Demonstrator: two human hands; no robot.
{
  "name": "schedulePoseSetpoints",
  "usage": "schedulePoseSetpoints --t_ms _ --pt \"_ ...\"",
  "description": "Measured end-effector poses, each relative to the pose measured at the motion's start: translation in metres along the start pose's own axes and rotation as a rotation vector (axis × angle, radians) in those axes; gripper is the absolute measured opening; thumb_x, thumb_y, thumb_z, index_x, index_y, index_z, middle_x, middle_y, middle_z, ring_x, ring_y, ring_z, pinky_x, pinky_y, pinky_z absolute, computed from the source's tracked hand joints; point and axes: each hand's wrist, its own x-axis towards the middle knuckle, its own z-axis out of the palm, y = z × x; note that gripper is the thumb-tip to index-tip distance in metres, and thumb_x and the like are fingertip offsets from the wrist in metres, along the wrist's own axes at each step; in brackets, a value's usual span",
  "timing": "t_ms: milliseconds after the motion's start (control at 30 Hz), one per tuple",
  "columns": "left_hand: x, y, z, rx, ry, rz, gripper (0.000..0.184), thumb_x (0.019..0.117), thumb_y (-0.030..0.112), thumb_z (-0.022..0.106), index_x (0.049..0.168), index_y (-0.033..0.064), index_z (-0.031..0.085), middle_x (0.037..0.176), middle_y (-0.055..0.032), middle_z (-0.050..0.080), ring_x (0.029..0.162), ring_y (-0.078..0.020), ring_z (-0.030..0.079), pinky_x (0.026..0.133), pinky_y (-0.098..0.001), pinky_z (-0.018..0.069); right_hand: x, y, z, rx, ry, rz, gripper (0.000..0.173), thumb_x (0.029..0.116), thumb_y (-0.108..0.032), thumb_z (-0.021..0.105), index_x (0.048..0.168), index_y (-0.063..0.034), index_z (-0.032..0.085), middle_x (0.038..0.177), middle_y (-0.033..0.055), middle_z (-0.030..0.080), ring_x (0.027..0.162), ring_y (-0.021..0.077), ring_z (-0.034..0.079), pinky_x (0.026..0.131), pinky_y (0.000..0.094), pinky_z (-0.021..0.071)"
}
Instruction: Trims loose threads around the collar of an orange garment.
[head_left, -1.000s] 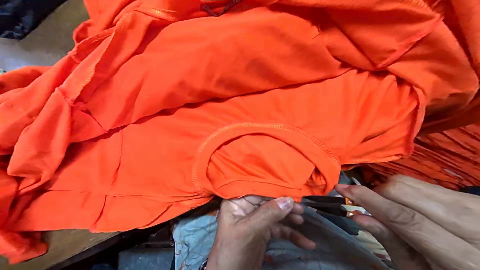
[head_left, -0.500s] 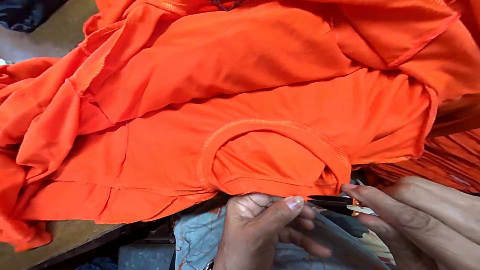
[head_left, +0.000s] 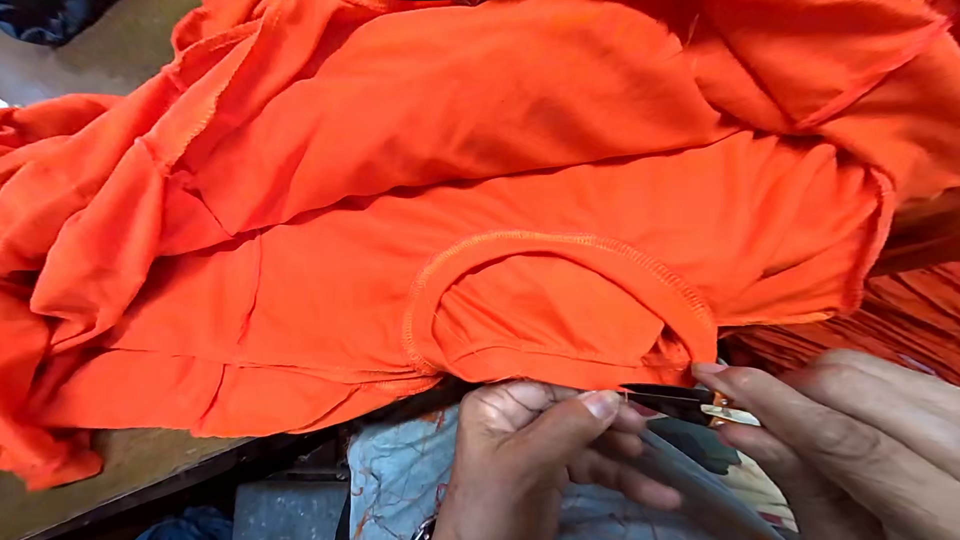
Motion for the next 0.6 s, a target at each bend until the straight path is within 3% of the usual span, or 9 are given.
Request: schedulePoseSetpoints --t_ms 367,500,600 --pt "-0.001 -0.002 0.001 0.015 0.016 0.010 0.018 0.0997 -0.001 0.057 0.094 -0.0082 0.072 0.088 -0.0171 0.073 0.077 -0.0203 0.074 0.071 -0.0358 0.0641 0.000 0.000 0.000 0.017 -0.001 0.002 0.029 0.1067 -0.026 0.053 0.117 -0.0040 0.069 0.079 0.0123 0.058 0.067 0.0250 0.054 0.058 0.0383 0.0413" --pt "-0.001 0.000 -0.001 0.000 0.027 0.039 0.018 0.0992 -0.001 0.056 0.096 -0.0079 0.072 0.090 -0.0188 0.073 0.078 -0.0215 0.075 0.072 -0.0369 0.0645 0.000 0.009 -0.007 0.216 -0.098 -0.014 0.034 0.1090 -0.029 0.044 0.113 -0.0053 0.068 0.081 0.0118 0.062 0.071 0.0214 0.058 0.061 0.0359 0.0454" --pt "0.000 0.000 -0.002 0.035 0.065 0.052 0.012 0.0955 -0.002 0.063 0.096 -0.0082 0.073 0.087 -0.0196 0.073 0.075 -0.0221 0.075 0.072 -0.0380 0.0651 0.002 0.010 -0.006 0.495 -0.163 0.066 0.043 0.1120 -0.033 0.036 0.110 -0.0060 0.069 0.090 0.0084 0.070 0.082 0.0104 0.064 0.071 0.0267 0.0523"
